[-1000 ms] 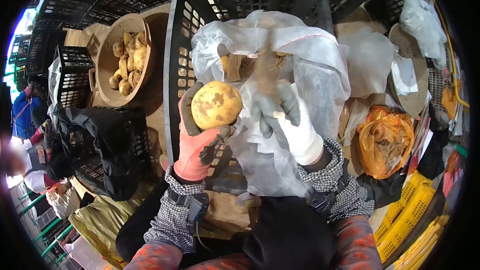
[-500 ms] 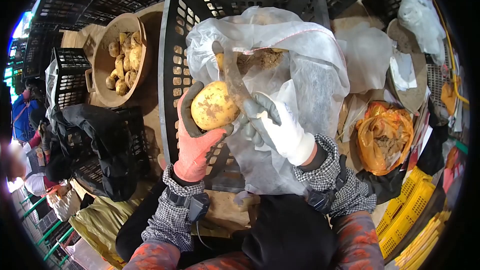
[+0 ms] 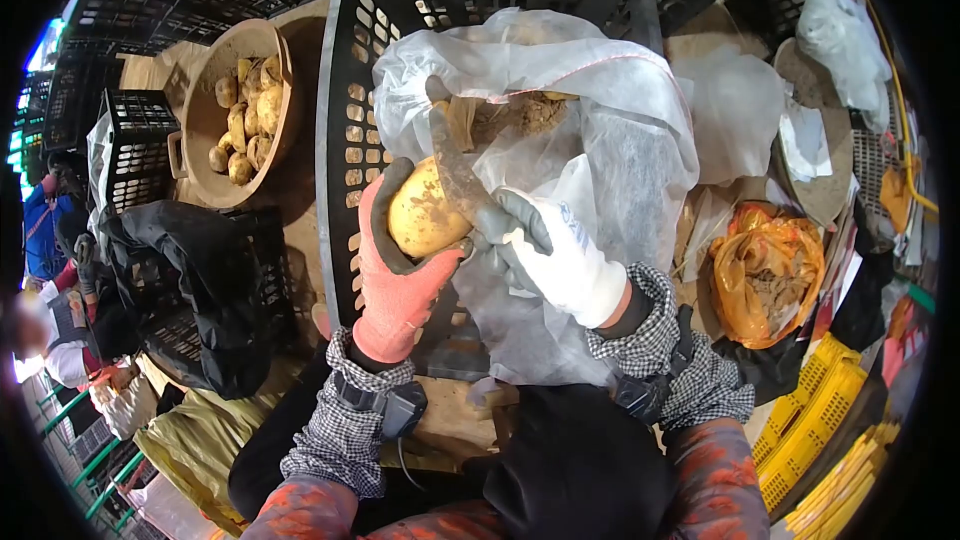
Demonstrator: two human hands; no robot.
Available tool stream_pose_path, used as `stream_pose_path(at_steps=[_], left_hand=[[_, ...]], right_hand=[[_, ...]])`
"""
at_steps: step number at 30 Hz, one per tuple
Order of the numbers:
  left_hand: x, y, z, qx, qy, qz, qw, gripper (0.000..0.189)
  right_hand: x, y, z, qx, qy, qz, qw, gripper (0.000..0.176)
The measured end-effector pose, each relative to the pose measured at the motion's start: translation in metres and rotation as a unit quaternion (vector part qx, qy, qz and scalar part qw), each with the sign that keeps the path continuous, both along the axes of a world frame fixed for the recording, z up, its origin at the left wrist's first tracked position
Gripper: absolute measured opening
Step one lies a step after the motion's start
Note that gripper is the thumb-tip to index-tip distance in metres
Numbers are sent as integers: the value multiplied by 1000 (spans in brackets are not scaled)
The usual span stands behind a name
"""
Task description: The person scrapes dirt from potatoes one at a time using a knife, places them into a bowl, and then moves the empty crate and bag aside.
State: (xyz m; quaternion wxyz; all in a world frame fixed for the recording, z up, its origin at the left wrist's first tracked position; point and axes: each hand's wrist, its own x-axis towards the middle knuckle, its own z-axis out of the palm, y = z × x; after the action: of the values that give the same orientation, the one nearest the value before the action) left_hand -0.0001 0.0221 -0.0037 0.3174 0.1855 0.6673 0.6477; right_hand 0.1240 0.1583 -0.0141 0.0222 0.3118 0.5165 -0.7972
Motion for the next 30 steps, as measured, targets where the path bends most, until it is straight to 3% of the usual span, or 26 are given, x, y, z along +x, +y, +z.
stream_pose_path(at_steps=[2,3,4,5,6,7,8,10,12,13,16,18,21,27,30], left_hand=[[-1,-4,-7,-55,161,-20,985,79],[-1,-6,-8,-69,210,-31,975,78],[-1,-5,-7,-70,210,-31,975,78],[0,-4,-5,-79,210,-35,974,77],[-1,-2,-3,-88,211,-39,973,75],[-2,1,-2,-65,189,-46,979,76],[-3,1,-1,-64,190,-46,979,76],[-1,0,-1,-59,123,-57,989,79],[2,1,-1,-49,121,-22,991,80],[2,1,-1,-36,120,10,992,80],[5,4,-1,-4,87,59,994,83],[0,0,-4,-5,71,28,997,83],[-4,-3,-2,-80,249,-7,965,83],[-6,-3,3,-82,272,-8,959,81],[-5,-3,7,-97,306,-16,947,80]], right_hand=[[0,4,3,-10,-30,27,999,33],[1,6,-5,193,86,90,973,35],[-1,7,-7,384,199,147,890,37],[-2,9,-1,435,207,178,858,45],[-2,8,4,435,209,175,858,45],[0,6,8,205,116,92,968,43],[0,5,13,-42,14,4,999,44],[-4,9,19,-8,-1,24,1000,50],[0,11,14,77,35,185,979,47],[-1,4,5,-51,30,89,994,40],[-5,13,7,-88,35,11,995,37],[-3,13,6,-115,59,20,991,45],[0,10,1,-148,53,-1,988,46],[1,9,0,-181,49,-21,982,47],[0,8,6,-123,78,-1,989,43]])
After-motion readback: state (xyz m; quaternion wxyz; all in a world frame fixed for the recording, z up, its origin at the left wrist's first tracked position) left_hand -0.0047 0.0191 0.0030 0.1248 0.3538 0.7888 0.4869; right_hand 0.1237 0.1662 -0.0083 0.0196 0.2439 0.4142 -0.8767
